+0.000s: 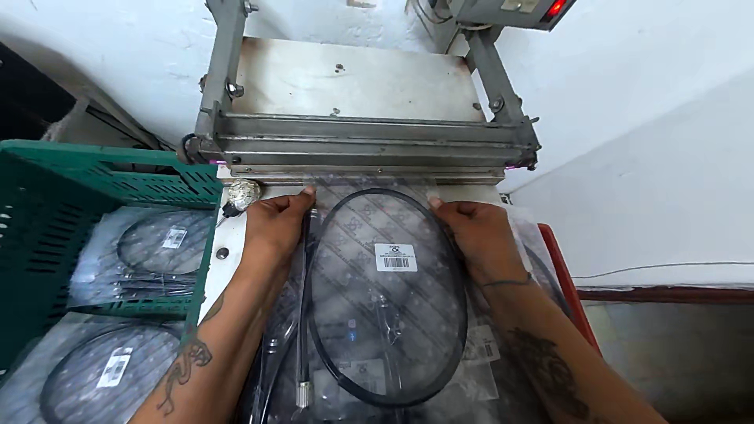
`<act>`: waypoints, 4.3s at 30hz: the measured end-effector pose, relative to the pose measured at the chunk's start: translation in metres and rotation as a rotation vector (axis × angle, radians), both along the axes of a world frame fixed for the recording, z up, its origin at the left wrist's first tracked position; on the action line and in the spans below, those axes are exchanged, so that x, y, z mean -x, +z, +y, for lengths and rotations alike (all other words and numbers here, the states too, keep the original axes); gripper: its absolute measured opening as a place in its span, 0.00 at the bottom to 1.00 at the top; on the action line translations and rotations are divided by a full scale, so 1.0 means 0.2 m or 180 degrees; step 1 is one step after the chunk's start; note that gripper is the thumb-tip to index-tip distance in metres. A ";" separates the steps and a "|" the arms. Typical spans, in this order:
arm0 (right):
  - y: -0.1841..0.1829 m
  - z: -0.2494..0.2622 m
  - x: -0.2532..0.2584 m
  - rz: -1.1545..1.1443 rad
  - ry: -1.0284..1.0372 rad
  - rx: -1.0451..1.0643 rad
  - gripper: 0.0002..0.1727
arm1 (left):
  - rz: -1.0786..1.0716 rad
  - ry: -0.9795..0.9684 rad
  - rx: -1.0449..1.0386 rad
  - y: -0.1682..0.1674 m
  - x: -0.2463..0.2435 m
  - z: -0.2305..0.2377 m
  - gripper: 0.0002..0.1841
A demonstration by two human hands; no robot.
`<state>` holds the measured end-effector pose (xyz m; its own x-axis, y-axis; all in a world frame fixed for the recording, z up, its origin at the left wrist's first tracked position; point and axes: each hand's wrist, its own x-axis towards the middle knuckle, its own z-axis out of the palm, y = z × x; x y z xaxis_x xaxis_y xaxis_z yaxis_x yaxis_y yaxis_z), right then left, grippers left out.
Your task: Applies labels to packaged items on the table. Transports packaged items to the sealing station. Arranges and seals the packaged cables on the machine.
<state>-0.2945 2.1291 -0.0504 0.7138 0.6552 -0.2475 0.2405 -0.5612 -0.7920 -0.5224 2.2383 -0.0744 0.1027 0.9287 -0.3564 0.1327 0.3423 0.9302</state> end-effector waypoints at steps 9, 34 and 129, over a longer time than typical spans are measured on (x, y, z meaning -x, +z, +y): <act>0.14 -0.20 -0.02 -0.0514 0.0369 0.0008 0.17 | 0.0829 -0.0774 -0.1420 0.15 0.13 -0.25 0.13; 0.16 -0.64 0.59 0.0269 0.0750 -0.1672 0.13 | -0.0605 -0.0428 -0.0269 0.26 0.55 -0.49 0.17; 0.12 -0.03 -0.02 -0.0637 0.0443 0.0194 0.22 | 0.0809 -0.0344 -0.1294 0.05 0.05 -0.11 0.18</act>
<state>-0.2906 2.1227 -0.0257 0.6564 0.7388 -0.1524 0.4676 -0.5570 -0.6864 -0.5316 2.2166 -0.0635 0.1630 0.9866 0.0065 0.3877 -0.0701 0.9191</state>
